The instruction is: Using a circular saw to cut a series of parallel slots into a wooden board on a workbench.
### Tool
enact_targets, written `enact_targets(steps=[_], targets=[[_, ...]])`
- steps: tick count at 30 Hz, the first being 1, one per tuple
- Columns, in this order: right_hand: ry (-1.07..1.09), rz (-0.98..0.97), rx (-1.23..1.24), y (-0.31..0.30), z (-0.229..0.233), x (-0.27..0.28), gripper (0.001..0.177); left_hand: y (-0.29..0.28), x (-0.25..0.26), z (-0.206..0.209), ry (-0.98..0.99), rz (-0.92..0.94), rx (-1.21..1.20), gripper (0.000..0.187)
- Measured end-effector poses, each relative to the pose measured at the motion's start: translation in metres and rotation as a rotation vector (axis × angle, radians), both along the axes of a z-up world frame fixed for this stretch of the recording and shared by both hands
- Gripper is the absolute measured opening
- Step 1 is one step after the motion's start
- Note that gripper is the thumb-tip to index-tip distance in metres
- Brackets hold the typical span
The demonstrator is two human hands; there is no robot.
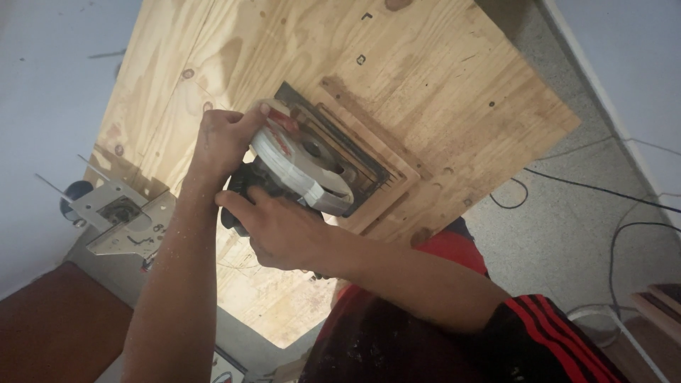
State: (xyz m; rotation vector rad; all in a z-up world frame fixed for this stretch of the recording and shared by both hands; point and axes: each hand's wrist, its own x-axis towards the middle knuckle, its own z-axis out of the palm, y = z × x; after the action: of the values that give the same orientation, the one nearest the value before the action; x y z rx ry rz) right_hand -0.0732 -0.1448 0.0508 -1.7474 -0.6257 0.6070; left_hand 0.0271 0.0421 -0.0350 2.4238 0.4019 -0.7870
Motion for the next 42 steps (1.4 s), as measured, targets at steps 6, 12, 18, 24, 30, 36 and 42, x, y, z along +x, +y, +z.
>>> enact_targets(steps=[6, 12, 18, 24, 30, 36, 42], targets=[[0.003, 0.007, -0.013, -0.001, -0.001, 0.000, 0.069, 0.001, 0.002, 0.000, 0.005, -0.009, -0.005, 0.077], [-0.020, -0.009, -0.021, 0.005, -0.005, -0.001, 0.065, 0.009, 0.003, -0.012, 0.009, -0.006, 0.000, 0.075], [-0.023, -0.021, -0.052, 0.000, 0.005, -0.005, 0.064, 0.003, 0.001, -0.005, -0.037, -0.042, 0.008, 0.078], [-0.039, -0.085, -0.122, -0.011, 0.025, -0.029, 0.059, -0.049, -0.018, 0.057, 0.074, 0.053, -0.025, 0.063], [0.084, -0.013, -0.194, -0.028, 0.059, -0.055, 0.058, -0.080, -0.046, 0.099, 0.081, 0.068, -0.022, 0.060], [0.284, 0.103, -0.308, -0.044, 0.067, -0.075, 0.064, -0.118, -0.075, 0.117, 0.201, 0.175, -0.123, 0.057], [0.269, 0.072, -0.289, -0.049, 0.053, -0.086, 0.064, -0.133, -0.084, 0.117, 0.210, 0.129, -0.210, 0.053]])
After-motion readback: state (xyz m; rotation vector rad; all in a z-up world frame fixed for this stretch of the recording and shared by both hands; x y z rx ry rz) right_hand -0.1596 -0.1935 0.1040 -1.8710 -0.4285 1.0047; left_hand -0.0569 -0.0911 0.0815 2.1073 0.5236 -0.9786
